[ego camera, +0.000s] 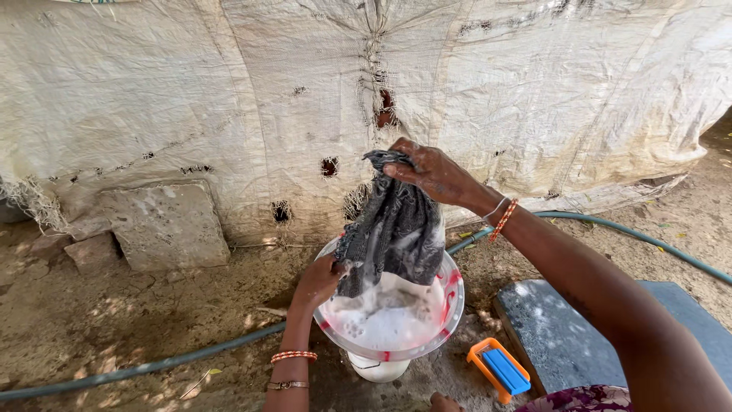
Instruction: The person washes a dark garment by hand in a bowl of soapy water, scrubbing the fabric against itself and lifting it to inspect it.
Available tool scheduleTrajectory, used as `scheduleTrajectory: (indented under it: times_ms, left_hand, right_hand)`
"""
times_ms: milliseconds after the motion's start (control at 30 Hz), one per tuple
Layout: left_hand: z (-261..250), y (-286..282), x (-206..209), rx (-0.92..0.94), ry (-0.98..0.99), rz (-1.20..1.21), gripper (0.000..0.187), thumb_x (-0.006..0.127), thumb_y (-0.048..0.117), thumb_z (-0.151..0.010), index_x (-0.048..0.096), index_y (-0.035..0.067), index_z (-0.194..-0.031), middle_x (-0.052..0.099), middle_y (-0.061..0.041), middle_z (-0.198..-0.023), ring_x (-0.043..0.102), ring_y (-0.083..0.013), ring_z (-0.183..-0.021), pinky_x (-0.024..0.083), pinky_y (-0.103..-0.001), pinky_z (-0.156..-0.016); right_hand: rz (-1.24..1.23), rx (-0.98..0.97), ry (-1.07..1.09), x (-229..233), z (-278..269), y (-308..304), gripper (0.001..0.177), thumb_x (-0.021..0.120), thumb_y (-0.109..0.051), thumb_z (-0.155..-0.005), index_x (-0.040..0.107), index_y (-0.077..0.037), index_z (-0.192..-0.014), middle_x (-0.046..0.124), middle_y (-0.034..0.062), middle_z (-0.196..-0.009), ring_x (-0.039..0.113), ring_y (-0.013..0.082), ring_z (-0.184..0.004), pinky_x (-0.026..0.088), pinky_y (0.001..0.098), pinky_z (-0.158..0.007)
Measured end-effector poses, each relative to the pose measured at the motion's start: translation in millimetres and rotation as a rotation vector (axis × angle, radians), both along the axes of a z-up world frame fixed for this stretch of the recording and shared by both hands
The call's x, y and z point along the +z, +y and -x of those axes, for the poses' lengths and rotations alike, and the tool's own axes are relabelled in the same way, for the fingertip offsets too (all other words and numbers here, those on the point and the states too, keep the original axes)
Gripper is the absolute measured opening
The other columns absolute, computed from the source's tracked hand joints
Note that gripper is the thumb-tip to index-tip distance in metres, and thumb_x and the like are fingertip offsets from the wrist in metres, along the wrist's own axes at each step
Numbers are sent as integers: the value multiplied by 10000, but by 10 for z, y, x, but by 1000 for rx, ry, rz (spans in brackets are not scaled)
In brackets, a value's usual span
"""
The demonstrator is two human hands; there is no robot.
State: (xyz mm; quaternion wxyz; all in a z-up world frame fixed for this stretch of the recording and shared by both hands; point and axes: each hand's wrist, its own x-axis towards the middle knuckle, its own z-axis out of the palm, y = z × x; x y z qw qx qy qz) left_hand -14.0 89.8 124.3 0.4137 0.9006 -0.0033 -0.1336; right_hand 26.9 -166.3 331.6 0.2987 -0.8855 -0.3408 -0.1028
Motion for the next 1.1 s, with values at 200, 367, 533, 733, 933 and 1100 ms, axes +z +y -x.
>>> scheduleTrajectory:
  times_ms: [200,367,533,733,933,1100]
  left_hand:
    - [100,-20,-44,-30,-221,-129,419,655,177,-918,606,179,-1334,627,-137,-1337,636,-302,-1181,444,-494,-1072]
    - [93,-71,-122,69,-239,-110,494,528,-11,-936,560,167,-1395,565,-152,-1415,625,-330,-1213,490,-449,-1070]
    - [-35,-83,-527,88,-299,-68,504,480,-29,-926,572,161,-1383,623,-143,-1357,643,-309,-1195,511,-420,-1042]
    - [-212,-24,-793,121,-333,172,530,442,-69,-892,548,149,-1364,653,-108,-1362,662,-246,-1217,503,-375,-1028]
    - [-96,5,-485,-58,-151,301,688,512,-114,-837,420,149,-1466,542,-96,-1452,593,-288,-1288,517,-422,-1050]
    - [56,-124,-204,-96,-194,317,884,874,188,-775,327,148,-1467,598,-114,-1402,591,-284,-1288,413,-411,-1169]
  right_hand:
    - [71,-145,196,-740,17,49,537,410,-568,-961,567,-199,-1318,345,4,-664,383,156,-519,396,366,-479]
    - [258,-73,274,-2174,-271,101,448,491,-460,-1020,531,-129,-1319,570,131,-874,576,280,-758,494,444,-661]
    - [591,-39,188,-3823,-342,492,319,516,-178,-966,609,-133,-1268,684,191,-1093,707,359,-921,589,502,-735]
    - [481,78,294,-3337,-241,550,458,571,-309,-921,552,-116,-1335,700,215,-1048,703,378,-949,561,517,-838]
    - [208,273,-249,-1639,-375,256,651,445,-550,-1162,393,-6,-1516,577,363,-1345,594,508,-1135,482,635,-966]
    - [309,-23,286,-298,-256,197,743,382,-640,-997,532,-152,-1537,691,276,-1000,617,466,-711,586,464,-943]
